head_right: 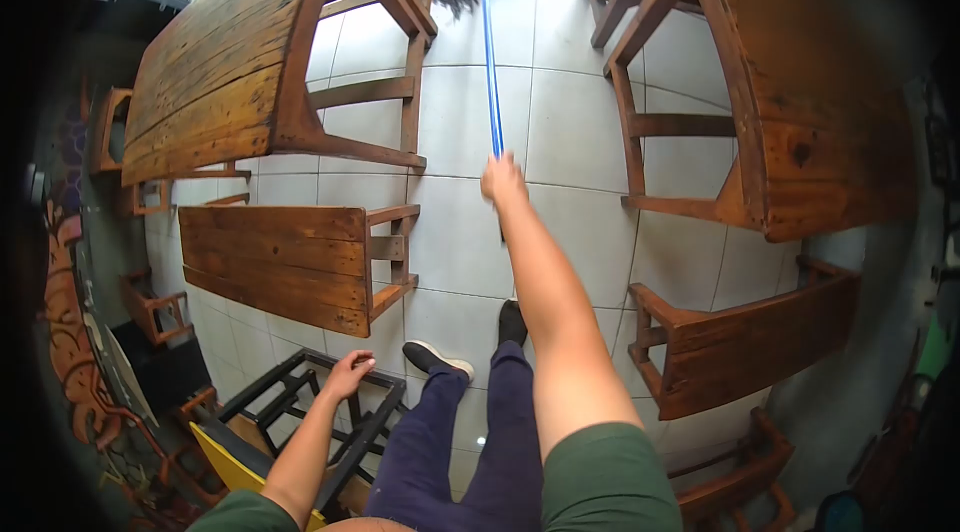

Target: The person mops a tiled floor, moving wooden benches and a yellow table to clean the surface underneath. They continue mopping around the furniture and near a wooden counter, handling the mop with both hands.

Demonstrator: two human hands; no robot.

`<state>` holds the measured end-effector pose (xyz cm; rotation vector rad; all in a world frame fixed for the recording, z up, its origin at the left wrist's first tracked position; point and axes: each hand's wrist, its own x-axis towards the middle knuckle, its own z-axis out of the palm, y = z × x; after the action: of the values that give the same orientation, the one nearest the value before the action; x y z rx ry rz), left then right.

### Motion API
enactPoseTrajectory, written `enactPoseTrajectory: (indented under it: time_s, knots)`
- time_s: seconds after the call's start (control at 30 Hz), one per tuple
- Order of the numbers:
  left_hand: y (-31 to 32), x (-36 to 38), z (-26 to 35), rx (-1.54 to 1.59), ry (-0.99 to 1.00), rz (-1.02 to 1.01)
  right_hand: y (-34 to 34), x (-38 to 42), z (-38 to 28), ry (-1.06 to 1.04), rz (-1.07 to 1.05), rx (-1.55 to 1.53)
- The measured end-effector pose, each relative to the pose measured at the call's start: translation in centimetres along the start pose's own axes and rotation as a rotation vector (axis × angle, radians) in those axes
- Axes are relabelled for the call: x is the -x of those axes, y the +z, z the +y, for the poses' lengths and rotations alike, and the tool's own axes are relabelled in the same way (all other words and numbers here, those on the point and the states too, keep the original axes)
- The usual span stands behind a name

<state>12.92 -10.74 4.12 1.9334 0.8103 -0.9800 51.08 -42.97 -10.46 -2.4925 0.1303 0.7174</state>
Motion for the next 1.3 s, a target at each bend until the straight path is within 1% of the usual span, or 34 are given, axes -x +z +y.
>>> enactPoseTrajectory:
  time_s: [0.03,0.07,0.1,0.17,0.2,0.23,0.3,0.33,0.37,0.4,0.43,0.47,0.5,0.53,0.57,0.6,0.63,0.67,0.7,0.73,0.77,0.8,0.83,0.9,0.97,1.03,1.07,1.1,1.13,1.17,1.2,1.23,1.3]
  knots:
    - [0.2,-0.1,0.2,0.06,-0.003,0.005,-5.3,-0.1,-3.1,0.22,0.023,-0.197]
    - [0.6,0.9,2.9,0.015,0.022,0.014,-6.6,-2.0,-3.1,0.217,0.061,-0.076]
    - [1.2,0.4,2.8,-0.002,0.046,0.021,-7.6,-2.8,-2.1,0.214,0.099,0.057]
    - [2.3,0.4,4.6,-0.033,0.071,-0.021,-8.7,1.2,3.3,0.245,0.069,0.074]
    - [3.4,0.5,5.3,0.11,0.095,-0.042,-9.8,4.3,6.2,0.243,0.054,0.084]
    - [4.6,1.1,6.9,0.105,0.105,-0.082,-9.5,7.8,9.7,0.28,0.018,0.068]
    - [6.5,3.7,11.3,-0.075,0.283,-0.091,-6.2,16.4,16.9,0.318,-0.029,-0.017]
    - [7.6,5.2,12.5,-0.122,0.409,-0.111,-5.2,22.3,18.5,0.351,-0.078,-0.058]
    - [8.9,6.6,13.7,-0.167,0.535,-0.129,-3.2,28.5,20.2,0.431,-0.129,-0.064]
    - [10.1,8.4,15.4,-0.177,0.656,-0.185,-1.1,35.3,21.5,0.443,-0.161,-0.081]
    - [11.2,10.4,16.5,-0.187,0.772,-0.245,0.0,42.0,21.1,0.535,-0.224,-0.073]
    - [12.6,12.0,16.8,-0.207,0.865,-0.33,1.8,48.3,21.2,0.559,-0.231,-0.152]
    - [13.7,13.5,16.7,-0.232,0.96,-0.415,4.7,54.2,22.5,0.421,-0.189,-0.185]
    - [14.9,15.1,16.1,-0.325,1.005,-0.468,3.3,56.9,20.4,0.544,-0.328,-0.386]
    - [16.0,16.8,15.2,-0.422,1.054,-0.522,1.2,59.2,16.8,0.662,-0.459,-0.597]
    - [16.9,18.2,14.5,-0.5,1.029,-0.622,0.3,59.7,15.2,0.678,-0.424,-0.608]
    - [17.4,19.6,14.1,-0.507,1.049,-0.649,-1.1,59.4,13.9,0.67,-0.449,-0.947]
    - [17.5,21.3,13.6,-0.553,1.15,-0.585,-2.2,59.0,12.8,0.641,-0.473,-1.289]
    - [17.4,22.6,13.2,-0.602,1.258,-0.508,-2.8,57.6,12.0,0.402,-0.554,-1.542]
    - [17.8,23.1,12.0,-0.507,1.313,-0.452,-3.5,55.5,9.3,0.27,-0.483,-1.365]
    - [17.0,23.8,12.1,-0.488,1.401,-0.342,-4.0,53.6,5.8,0.208,-0.474,-1.404]
    - [16.3,24.3,12.4,-0.212,1.394,-0.113,-5.3,51.8,3.2,0.209,-0.608,-1.336]
    - [15.4,24.5,13.2,0.069,1.362,0.116,-4.2,49.6,1.7,0.081,-0.683,-1.34]
    - [10.4,23.5,14.6,0.116,1.413,0.249,-7.4,48.1,-3.7,0.019,-0.721,-1.172]
    - [6.1,24.8,17.1,0.484,1.403,0.292,-7.1,44.5,-4.9,-0.406,-0.487,-0.65]
    - [2.6,26.8,17.0,0.626,1.482,0.347,-4.8,40.7,-6.1,-0.731,0.557,-0.612]
    - [1.6,28.5,17.2,0.679,1.53,0.308,-5.5,39.1,-6.9,-0.768,0.555,-0.498]
    - [0.5,30.2,17.4,0.723,1.574,0.265,-5.7,37.2,-7.6,-0.799,0.44,-0.367]
    - [-0.9,31.6,17.3,0.726,1.576,0.213,-5.8,35.3,-8.2,-0.836,0.326,-0.238]
    - [-2.2,32.3,16.8,0.73,1.567,0.165,-4.9,33.7,-8.7,-0.868,0.088,-0.084]
    - [-3.5,31.9,15.9,0.796,1.517,0.163,-5.5,34.0,-10.2,-0.702,-0.175,-0.012]
    - [-5.0,31.4,15.4,0.86,1.471,0.158,-4.1,34.1,-9.7,-0.706,-0.19,-0.028]
    - [-7.1,30.3,15.3,0.809,1.425,-0.043,-2.0,33.7,-8.2,-0.722,-0.251,-0.109]
